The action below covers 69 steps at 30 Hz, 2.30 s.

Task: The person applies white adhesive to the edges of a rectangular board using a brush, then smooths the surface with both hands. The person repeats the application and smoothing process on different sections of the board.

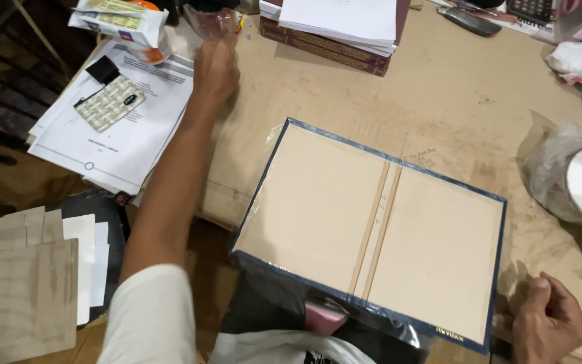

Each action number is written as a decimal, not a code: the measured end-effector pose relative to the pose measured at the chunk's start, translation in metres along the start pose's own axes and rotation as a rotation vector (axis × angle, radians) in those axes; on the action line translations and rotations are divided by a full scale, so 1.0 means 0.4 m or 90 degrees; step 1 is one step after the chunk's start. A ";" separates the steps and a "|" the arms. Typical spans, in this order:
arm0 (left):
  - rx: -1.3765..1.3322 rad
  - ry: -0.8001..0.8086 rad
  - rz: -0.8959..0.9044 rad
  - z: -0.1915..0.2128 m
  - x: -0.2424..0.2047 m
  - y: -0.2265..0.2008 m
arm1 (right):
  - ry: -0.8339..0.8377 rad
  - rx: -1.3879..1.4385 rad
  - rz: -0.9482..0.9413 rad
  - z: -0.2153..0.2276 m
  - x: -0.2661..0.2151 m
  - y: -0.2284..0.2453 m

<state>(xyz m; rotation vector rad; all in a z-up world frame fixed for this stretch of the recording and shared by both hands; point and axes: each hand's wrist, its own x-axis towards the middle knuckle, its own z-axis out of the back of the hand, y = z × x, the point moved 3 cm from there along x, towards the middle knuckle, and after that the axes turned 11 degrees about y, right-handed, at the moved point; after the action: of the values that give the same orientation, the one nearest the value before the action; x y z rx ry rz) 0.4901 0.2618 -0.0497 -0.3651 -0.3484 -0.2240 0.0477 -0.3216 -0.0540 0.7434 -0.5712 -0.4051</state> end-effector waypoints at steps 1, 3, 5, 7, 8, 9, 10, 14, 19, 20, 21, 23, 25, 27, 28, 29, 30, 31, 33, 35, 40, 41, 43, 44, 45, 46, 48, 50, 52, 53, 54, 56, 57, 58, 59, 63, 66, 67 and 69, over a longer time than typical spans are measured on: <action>0.000 -0.002 -0.002 0.027 -0.051 0.001 | -0.002 0.001 0.001 -0.012 0.022 -0.048; -0.126 -0.057 -0.187 0.049 -0.144 -0.051 | -0.001 -0.094 0.027 0.006 0.041 -0.155; -0.238 0.005 -0.179 0.080 -0.295 -0.057 | 0.026 -0.039 -0.032 0.011 0.048 -0.156; -0.361 0.091 -0.175 0.131 -0.464 -0.102 | 0.037 0.004 -0.102 0.070 0.007 -0.127; -0.284 0.108 -0.054 0.198 -0.552 -0.143 | 0.075 0.110 -0.104 0.078 -0.002 -0.098; -0.200 0.124 0.064 0.281 -0.652 -0.190 | 0.110 0.217 -0.103 0.084 -0.006 -0.068; -0.212 0.135 0.046 0.269 -0.715 -0.203 | 0.090 0.207 -0.113 0.108 -0.037 -0.050; -0.466 0.127 0.307 0.223 -0.944 -0.221 | 0.115 0.229 -0.158 0.146 -0.172 -0.017; -0.999 0.211 0.485 0.111 -1.017 -0.334 | 0.208 0.321 -0.392 0.076 -0.295 -0.122; -1.117 0.214 0.429 0.039 -1.043 -0.305 | 0.264 0.421 -0.387 0.047 -0.317 -0.142; -1.233 0.216 0.366 -0.031 -1.069 -0.268 | 0.321 0.522 -0.381 0.012 -0.340 -0.159; -1.209 0.144 0.425 -0.076 -1.060 -0.304 | 0.281 0.569 -0.377 -0.007 -0.358 -0.177; -1.176 0.043 0.479 -0.085 -1.042 -0.330 | 0.264 0.625 -0.365 -0.018 -0.347 -0.176; -1.172 -0.009 0.469 -0.070 -1.014 -0.330 | 0.216 0.605 -0.349 -0.015 -0.333 -0.148; -1.158 -0.053 0.472 -0.040 -1.017 -0.331 | 0.255 0.616 -0.340 -0.018 -0.338 -0.134; -1.134 -0.010 0.449 -0.016 -1.015 -0.342 | 0.253 0.626 -0.348 -0.015 -0.339 -0.131; -1.116 0.047 0.426 0.000 -1.004 -0.364 | 0.237 0.630 -0.356 0.009 -0.345 -0.129; -1.109 0.018 0.429 0.033 -1.008 -0.359 | 0.262 0.636 -0.349 0.000 -0.340 -0.118; -1.082 0.067 0.404 0.074 -0.999 -0.379 | 0.249 0.582 -0.404 0.013 -0.343 -0.121; -1.086 0.072 0.395 0.090 -0.997 -0.376 | 0.277 0.618 -0.379 0.010 -0.346 -0.104; -1.092 0.091 0.377 0.089 -1.004 -0.376 | 0.307 0.602 -0.371 0.010 -0.351 -0.122; -1.094 0.114 0.347 0.083 -1.007 -0.380 | 0.321 0.612 -0.371 0.010 -0.351 -0.126; -1.095 0.130 0.319 0.083 -1.004 -0.400 | 0.340 0.623 -0.368 0.002 -0.348 -0.131; -1.118 0.165 0.391 0.080 -1.008 -0.420 | 0.318 0.605 -0.381 0.003 -0.349 -0.134; -1.141 0.200 0.465 0.077 -1.013 -0.440 | 0.295 0.587 -0.393 0.005 -0.350 -0.138; -1.143 0.197 0.467 0.041 -1.019 -0.451 | 0.298 0.584 -0.393 0.003 -0.350 -0.131; -1.226 0.127 0.571 -0.039 -1.031 -0.475 | 0.310 0.618 -0.364 0.006 -0.352 -0.119; -1.382 0.122 0.494 -0.079 -1.030 -0.494 | 0.306 0.628 -0.365 0.007 -0.352 -0.117; -1.532 0.115 0.408 -0.086 -1.015 -0.507 | 0.304 0.639 -0.368 0.009 -0.351 -0.113; -1.480 0.104 0.413 -0.075 -1.006 -0.502 | 0.299 0.620 -0.387 0.012 -0.351 -0.111; -1.426 0.089 0.416 -0.063 -0.997 -0.492 | 0.299 0.603 -0.404 0.007 -0.348 -0.109; -1.441 0.076 0.425 -0.062 -1.004 -0.469 | 0.307 0.604 -0.410 0.008 -0.348 -0.144; -1.456 0.066 0.433 -0.060 -1.006 -0.456 | 0.312 0.604 -0.417 0.007 -0.348 -0.161; -1.453 0.063 0.433 -0.050 -1.011 -0.451 | 0.315 0.606 -0.417 0.006 -0.348 -0.157; -1.417 0.089 0.438 -0.041 -1.016 -0.447 | 0.316 0.614 -0.412 0.005 -0.347 -0.151; -1.300 0.074 0.434 -0.018 -1.031 -0.425 | 0.338 0.638 -0.393 0.000 -0.341 -0.166; -1.227 0.061 0.345 0.041 -1.024 -0.427 | 0.281 0.577 -0.422 -0.003 -0.347 -0.127; -1.227 0.059 0.345 0.050 -1.025 -0.422 | 0.283 0.577 -0.421 -0.003 -0.346 -0.122; -1.258 0.053 0.344 0.069 -1.022 -0.415 | 0.266 0.551 -0.436 -0.001 -0.349 -0.114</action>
<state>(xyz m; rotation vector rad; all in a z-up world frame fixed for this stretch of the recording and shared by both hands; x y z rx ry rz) 0.0619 0.1829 -0.1260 -2.3493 0.1942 0.0295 -0.0668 -0.2778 -0.1346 1.8251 -0.0454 -0.6126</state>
